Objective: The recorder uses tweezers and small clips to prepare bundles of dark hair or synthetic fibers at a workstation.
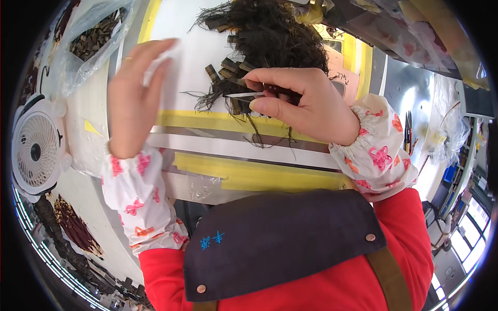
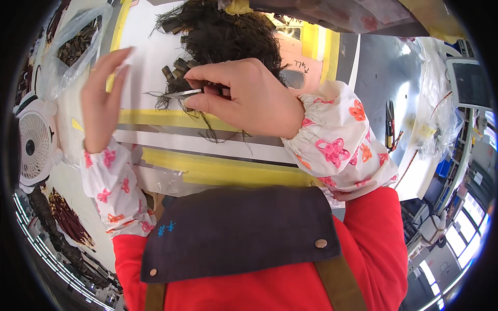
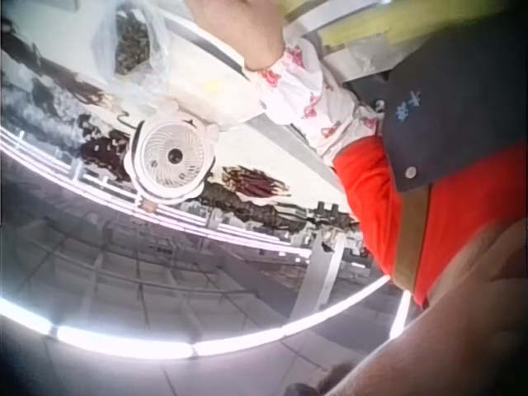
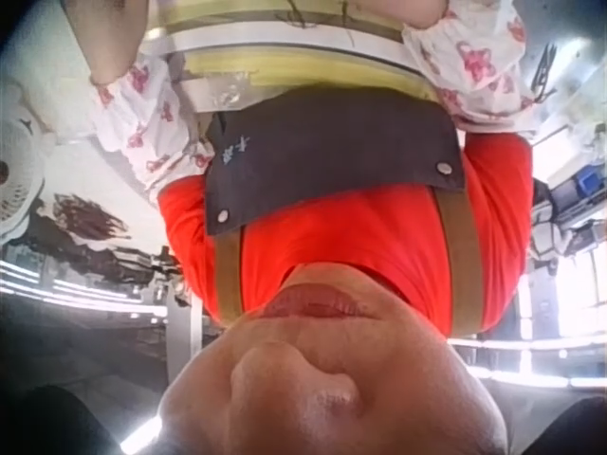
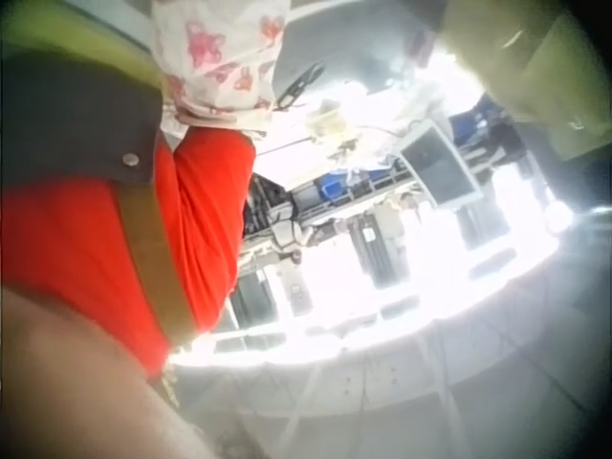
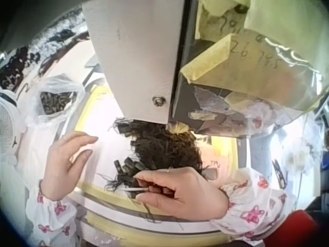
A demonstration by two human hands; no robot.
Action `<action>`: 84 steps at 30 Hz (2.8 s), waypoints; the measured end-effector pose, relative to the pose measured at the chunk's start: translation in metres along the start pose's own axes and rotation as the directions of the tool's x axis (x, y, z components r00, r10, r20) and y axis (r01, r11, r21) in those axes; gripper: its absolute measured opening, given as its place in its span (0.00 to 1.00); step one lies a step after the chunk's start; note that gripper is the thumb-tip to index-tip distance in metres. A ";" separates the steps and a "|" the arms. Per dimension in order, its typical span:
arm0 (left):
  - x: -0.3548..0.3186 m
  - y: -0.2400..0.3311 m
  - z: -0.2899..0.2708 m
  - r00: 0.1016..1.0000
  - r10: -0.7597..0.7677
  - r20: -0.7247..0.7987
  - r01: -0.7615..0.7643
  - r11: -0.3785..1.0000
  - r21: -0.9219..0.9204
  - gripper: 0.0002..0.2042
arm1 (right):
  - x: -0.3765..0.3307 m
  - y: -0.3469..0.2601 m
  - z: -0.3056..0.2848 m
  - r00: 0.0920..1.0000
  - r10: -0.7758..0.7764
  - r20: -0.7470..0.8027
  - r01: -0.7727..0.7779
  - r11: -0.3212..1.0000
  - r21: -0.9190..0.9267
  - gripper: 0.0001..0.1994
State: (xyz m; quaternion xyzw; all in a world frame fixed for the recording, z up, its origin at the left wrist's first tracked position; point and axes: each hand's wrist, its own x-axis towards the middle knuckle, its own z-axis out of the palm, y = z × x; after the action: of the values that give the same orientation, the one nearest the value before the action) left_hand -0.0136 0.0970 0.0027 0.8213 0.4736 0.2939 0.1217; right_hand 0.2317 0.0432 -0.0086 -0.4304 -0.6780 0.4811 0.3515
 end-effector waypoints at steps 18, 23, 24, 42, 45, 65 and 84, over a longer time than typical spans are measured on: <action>-0.042 0.064 -0.009 0.868 -0.420 0.265 0.491 0.643 -0.588 0.10 | 0.040 -0.015 0.013 0.962 -0.135 0.239 0.159 0.984 -0.081 0.11; -0.050 0.058 -0.018 0.757 -0.519 0.397 0.645 0.497 -0.580 0.14 | 0.036 -0.011 -0.004 0.964 -0.063 0.260 0.124 0.966 -0.226 0.08; -0.052 0.057 -0.016 0.740 -0.513 0.435 0.669 0.486 -0.563 0.12 | 0.034 -0.011 -0.002 0.972 -0.095 0.216 0.138 0.971 -0.194 0.06; -0.055 0.068 -0.011 0.762 -0.494 0.419 0.611 0.337 -0.716 0.06 | 0.026 -0.023 0.010 0.988 -0.150 0.042 0.151 0.988 -0.037 0.10; -0.052 0.068 -0.009 0.771 -0.476 0.423 0.600 0.320 -0.733 0.06 | 0.026 -0.025 0.010 0.963 -0.145 0.226 0.165 0.983 -0.076 0.11; -0.060 0.074 0.006 0.784 -0.536 0.312 0.363 -0.010 -0.932 0.06 | 0.003 -0.035 0.009 0.994 -0.081 -0.068 0.074 0.991 -0.108 0.12; -0.060 0.076 0.010 0.778 -0.605 0.171 0.273 0.080 -0.959 0.05 | 0.002 -0.031 0.020 0.883 0.296 0.363 -0.455 0.725 0.517 0.15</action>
State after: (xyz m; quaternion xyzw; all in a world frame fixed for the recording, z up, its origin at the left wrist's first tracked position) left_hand 0.0236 0.0070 0.0089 0.3350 0.4302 0.5746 0.6104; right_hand 0.2056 0.0330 0.0158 -0.3635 -0.4321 0.7796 0.2710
